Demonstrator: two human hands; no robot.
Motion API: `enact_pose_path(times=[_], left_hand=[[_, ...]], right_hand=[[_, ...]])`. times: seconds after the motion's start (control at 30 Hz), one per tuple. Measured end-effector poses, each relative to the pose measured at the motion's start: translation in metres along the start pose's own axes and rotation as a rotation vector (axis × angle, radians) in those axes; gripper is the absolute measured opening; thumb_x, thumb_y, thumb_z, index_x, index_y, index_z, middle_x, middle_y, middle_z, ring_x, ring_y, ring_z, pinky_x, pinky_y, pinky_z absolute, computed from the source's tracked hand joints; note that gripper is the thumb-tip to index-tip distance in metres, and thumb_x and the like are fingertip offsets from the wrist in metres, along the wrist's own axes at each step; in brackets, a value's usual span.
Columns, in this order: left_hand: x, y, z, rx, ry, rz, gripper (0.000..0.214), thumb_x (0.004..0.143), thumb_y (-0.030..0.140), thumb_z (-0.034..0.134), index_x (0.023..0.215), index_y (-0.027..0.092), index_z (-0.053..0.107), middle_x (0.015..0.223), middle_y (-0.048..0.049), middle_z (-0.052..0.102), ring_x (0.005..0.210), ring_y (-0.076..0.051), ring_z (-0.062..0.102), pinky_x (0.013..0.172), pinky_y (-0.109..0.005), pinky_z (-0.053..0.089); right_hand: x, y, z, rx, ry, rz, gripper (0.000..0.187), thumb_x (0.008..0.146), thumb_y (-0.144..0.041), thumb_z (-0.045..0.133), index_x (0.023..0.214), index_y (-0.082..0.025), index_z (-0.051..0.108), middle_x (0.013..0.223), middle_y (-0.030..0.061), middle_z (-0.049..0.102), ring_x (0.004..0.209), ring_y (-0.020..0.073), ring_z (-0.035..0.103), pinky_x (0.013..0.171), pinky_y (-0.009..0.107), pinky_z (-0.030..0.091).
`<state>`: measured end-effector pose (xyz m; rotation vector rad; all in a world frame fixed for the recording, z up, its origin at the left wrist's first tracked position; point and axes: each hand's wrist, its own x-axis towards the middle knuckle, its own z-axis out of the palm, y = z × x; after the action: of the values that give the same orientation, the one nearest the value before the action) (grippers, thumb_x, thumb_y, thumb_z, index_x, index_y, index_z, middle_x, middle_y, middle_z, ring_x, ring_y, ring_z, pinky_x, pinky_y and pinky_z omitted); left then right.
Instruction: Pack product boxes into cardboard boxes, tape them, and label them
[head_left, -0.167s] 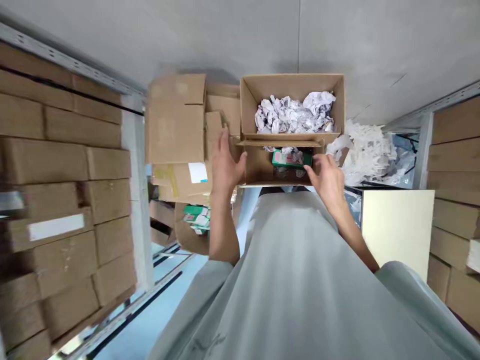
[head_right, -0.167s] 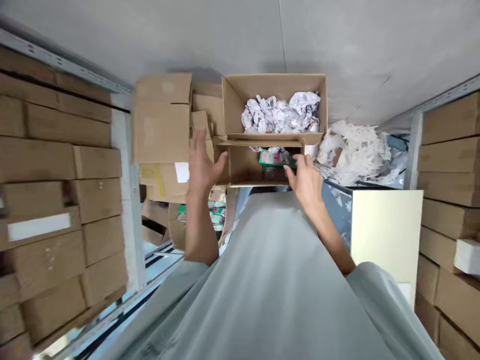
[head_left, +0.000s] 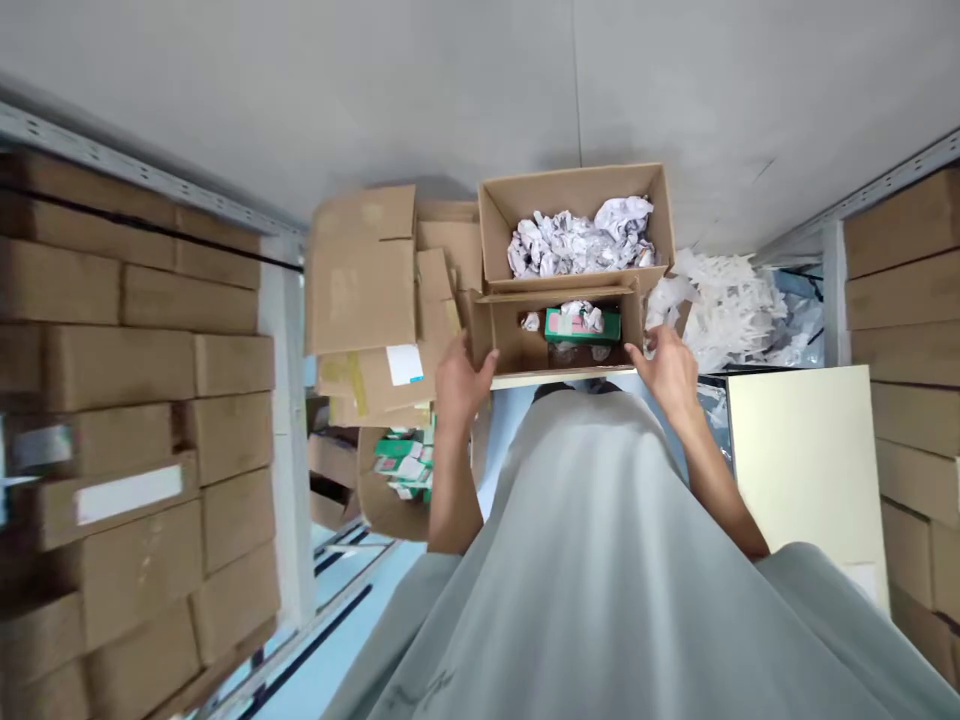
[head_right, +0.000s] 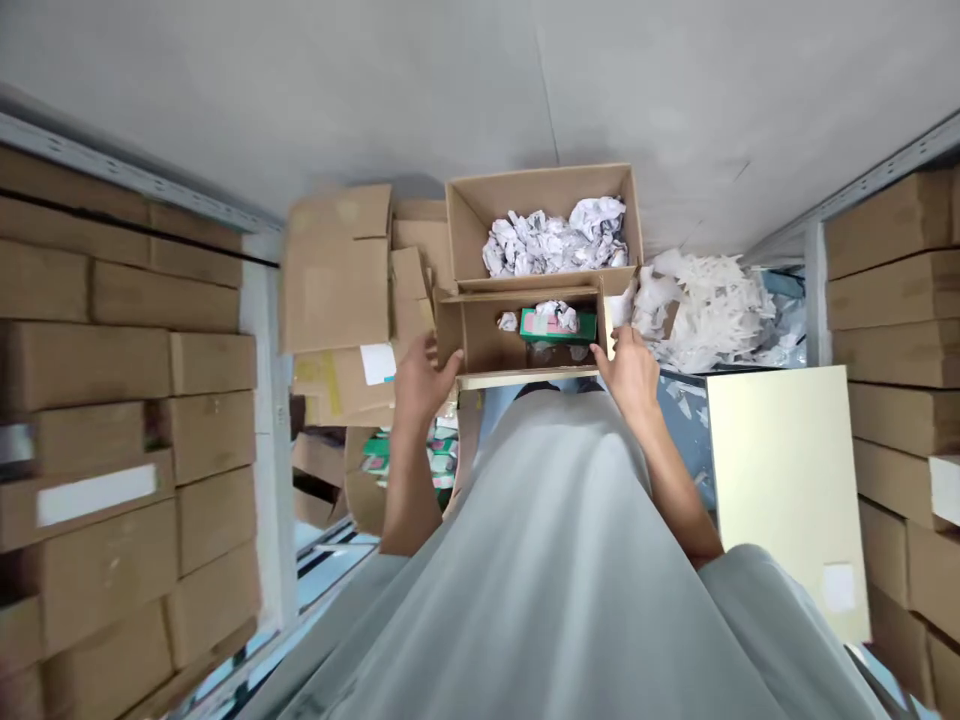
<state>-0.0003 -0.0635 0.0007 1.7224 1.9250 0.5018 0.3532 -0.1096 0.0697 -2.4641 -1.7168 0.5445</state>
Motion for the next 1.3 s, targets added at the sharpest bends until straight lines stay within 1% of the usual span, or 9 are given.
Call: enact_pose_path(times=[0.07,0.17,0.27,0.37,0.53,0.7,0.9,1.1,1.3], left_hand=[[-0.014,0.0,0.001,0.057,-0.007,-0.097,0.035,0.101,0.043,0.066,0.123,0.016,0.075,0.111,-0.0173,0.084,0.108,-0.035,0.081,0.101,-0.047,0.062],[-0.025,0.0,-0.002,0.063,-0.005,-0.108,0.021,0.101,0.037,0.061,0.103,0.02,0.074,0.094,-0.0132,0.082,0.091,-0.033,0.081,0.09,-0.042,0.061],[-0.032,0.0,-0.007,-0.009,-0.041,-0.02,0.017,0.101,0.037,0.061,0.099,0.023,0.071,0.089,-0.009,0.08,0.085,-0.029,0.079,0.083,-0.037,0.059],[-0.04,0.006,-0.007,-0.062,-0.113,0.091,0.017,0.102,0.038,0.061,0.1,0.024,0.07,0.09,-0.0072,0.08,0.084,-0.027,0.079,0.081,-0.035,0.059],[-0.057,0.037,0.019,-0.071,-0.261,0.302,0.018,0.103,0.039,0.06,0.101,0.024,0.071,0.094,-0.0072,0.082,0.083,-0.027,0.08,0.082,-0.037,0.059],[-0.09,0.093,0.063,-0.106,-0.403,0.538,0.015,0.102,0.036,0.061,0.102,0.024,0.07,0.102,-0.009,0.083,0.088,-0.028,0.081,0.085,-0.037,0.059],[-0.143,0.166,0.108,-0.144,-0.493,0.776,0.017,0.105,0.032,0.057,0.103,0.024,0.072,0.104,-0.0105,0.082,0.089,-0.027,0.08,0.084,-0.037,0.06],[-0.197,0.254,0.176,-0.121,-0.567,0.977,0.021,0.107,0.033,0.055,0.108,0.023,0.073,0.103,-0.0119,0.081,0.089,-0.028,0.077,0.083,-0.037,0.058],[-0.26,0.352,0.258,-0.105,-0.611,1.09,0.021,0.107,0.033,0.056,0.106,0.022,0.074,0.104,-0.0125,0.082,0.091,-0.029,0.077,0.086,-0.038,0.057]], right_hand=[[-0.01,0.0,0.005,-0.014,-0.034,0.061,0.022,0.114,-0.034,0.06,0.123,-0.017,0.071,0.117,0.0156,0.082,0.102,0.0315,0.076,0.08,0.035,0.047],[-0.031,-0.005,0.009,-0.026,-0.027,0.124,0.019,0.114,-0.029,0.057,0.118,-0.018,0.072,0.117,0.0152,0.083,0.098,0.0295,0.076,0.075,0.034,0.04],[-0.064,-0.003,0.01,-0.014,0.026,0.173,0.018,0.114,-0.029,0.057,0.115,-0.018,0.072,0.116,0.0145,0.084,0.094,0.0278,0.075,0.071,0.034,0.033],[-0.111,0.01,0.012,0.008,0.069,0.272,0.018,0.113,-0.029,0.057,0.11,-0.019,0.072,0.111,0.0134,0.083,0.09,0.0267,0.073,0.069,0.034,0.029],[-0.204,0.048,0.019,0.056,0.142,0.507,0.02,0.111,-0.033,0.057,0.105,-0.021,0.071,0.105,0.0129,0.082,0.082,0.0265,0.069,0.068,0.034,0.027],[-0.286,0.095,0.025,0.123,0.282,0.725,0.021,0.108,-0.036,0.055,0.102,-0.022,0.07,0.101,0.0127,0.082,0.081,0.0274,0.069,0.068,0.034,0.031],[-0.358,0.152,0.039,0.232,0.484,0.902,0.026,0.107,-0.045,0.053,0.092,-0.025,0.062,0.085,0.0096,0.076,0.074,0.0266,0.066,0.069,0.033,0.033],[-0.407,0.215,0.054,0.322,0.711,1.079,0.037,0.112,-0.054,0.044,0.094,-0.026,0.06,0.084,0.0096,0.074,0.073,0.0265,0.065,0.07,0.034,0.036],[-0.434,0.311,0.041,0.389,0.811,1.195,0.036,0.111,-0.053,0.043,0.095,-0.026,0.059,0.091,0.0111,0.077,0.075,0.0265,0.066,0.073,0.035,0.04]])
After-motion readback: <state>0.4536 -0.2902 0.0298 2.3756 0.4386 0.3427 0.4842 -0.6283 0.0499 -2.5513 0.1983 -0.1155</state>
